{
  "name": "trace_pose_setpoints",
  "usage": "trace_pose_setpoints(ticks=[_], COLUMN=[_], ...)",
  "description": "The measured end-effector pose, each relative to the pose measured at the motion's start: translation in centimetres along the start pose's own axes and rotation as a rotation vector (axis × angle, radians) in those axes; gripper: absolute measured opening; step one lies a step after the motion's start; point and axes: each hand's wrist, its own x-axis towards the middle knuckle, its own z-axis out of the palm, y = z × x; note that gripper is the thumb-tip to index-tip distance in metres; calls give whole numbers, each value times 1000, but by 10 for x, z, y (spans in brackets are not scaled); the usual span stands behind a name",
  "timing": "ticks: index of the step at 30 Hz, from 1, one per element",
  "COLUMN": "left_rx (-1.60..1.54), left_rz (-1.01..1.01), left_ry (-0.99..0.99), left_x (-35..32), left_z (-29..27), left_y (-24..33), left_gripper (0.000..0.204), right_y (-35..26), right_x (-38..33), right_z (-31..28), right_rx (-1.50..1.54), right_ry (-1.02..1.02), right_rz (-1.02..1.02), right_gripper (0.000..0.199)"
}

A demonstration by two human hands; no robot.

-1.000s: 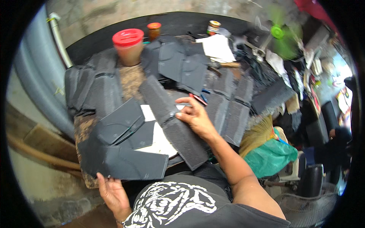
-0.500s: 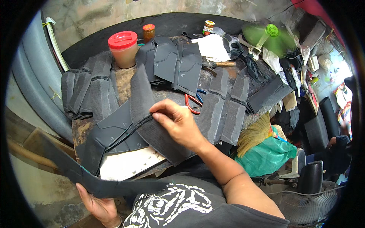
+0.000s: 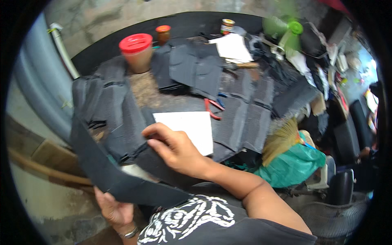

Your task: The person repeatedly picks up black material pieces from a cluttered workbench, flips them to reveal a teal underside, and places them into separate stacks. The person also handles a white paper sheet and a red-lidded container while organizing the pieces.

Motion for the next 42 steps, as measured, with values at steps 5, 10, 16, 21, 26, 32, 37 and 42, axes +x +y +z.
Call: trace_pose_setpoints(ticks=[5, 10, 16, 21, 26, 32, 37, 42], left_rx=[-22, -135, -115, -119, -116, -125, -140, -152], left_rz=[-59, -119, -129, -130, -117, -120, -131, -136], left_ry=[-115, -127, -103, -112, -111, -123, -127, -152], left_x=[10, 18, 17, 17, 15, 14, 15, 16], left_z=[9, 13, 13, 9, 6, 5, 5, 4], left_y=[-3, -2, -2, -3, -3, -3, -4, -4], left_gripper=[70, 70, 73, 74, 75, 76, 75, 75], right_y=[-13, -23, -27, -32, -37, -40, -41, -42], right_x=[0, 0, -3, -5, -5, -7, -8, -8], right_z=[7, 16, 24, 26, 26, 25, 25, 25], right_rx=[232, 429, 367, 356, 387, 352, 427, 497], right_ry=[-16, -73, -126, -173, -201, -216, -206, -210], right_rz=[206, 296, 231, 224, 287, 329, 295, 317], right_gripper=[28, 37, 32, 31, 32, 31, 29, 27])
